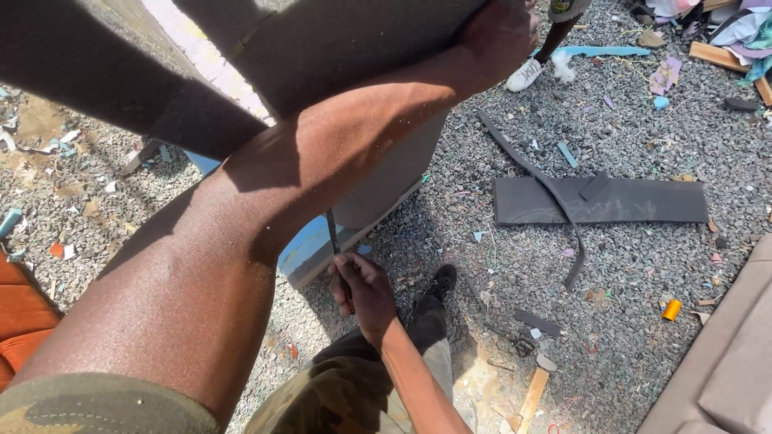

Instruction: Cutting a strip of grey foam from a wooden furniture frame using a handheld saw blade.

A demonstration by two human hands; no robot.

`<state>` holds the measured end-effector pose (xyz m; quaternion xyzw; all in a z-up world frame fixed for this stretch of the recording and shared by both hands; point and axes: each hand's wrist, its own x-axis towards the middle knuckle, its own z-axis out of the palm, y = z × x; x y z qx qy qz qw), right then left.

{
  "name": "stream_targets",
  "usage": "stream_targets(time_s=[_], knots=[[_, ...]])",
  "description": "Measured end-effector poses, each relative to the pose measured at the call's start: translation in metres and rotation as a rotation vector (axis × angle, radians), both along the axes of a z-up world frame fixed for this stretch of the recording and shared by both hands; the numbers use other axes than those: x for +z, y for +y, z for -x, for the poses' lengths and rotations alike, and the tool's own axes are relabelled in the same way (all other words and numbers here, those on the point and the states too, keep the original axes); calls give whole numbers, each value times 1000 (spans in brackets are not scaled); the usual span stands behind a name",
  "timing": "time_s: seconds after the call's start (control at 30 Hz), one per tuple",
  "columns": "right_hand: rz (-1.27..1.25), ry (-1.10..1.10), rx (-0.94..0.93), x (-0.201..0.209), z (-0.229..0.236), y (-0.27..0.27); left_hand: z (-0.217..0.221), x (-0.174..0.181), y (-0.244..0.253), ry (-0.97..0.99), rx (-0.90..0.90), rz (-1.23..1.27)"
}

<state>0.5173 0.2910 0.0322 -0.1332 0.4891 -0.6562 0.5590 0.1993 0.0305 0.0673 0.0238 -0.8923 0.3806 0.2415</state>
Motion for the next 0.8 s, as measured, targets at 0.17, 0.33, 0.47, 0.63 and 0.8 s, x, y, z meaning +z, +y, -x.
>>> stream_targets(time_s=[0.17,0.33,0.47,0.63,0.8], knots=[[140,-462,-7,-15,4,-7,58,-57,29,-122,-97,-209],[206,-588,-29,-15,-1,6,37,-43,33,-169,-98,-131],[280,-719,-50,-7,0,4,26,-48,40,-172,-104,-143],[342,-764,-16,-12,2,-1,43,-36,35,-180,-79,-122],[399,-743,33,9,2,1,48,-40,31,-178,-90,-77]])
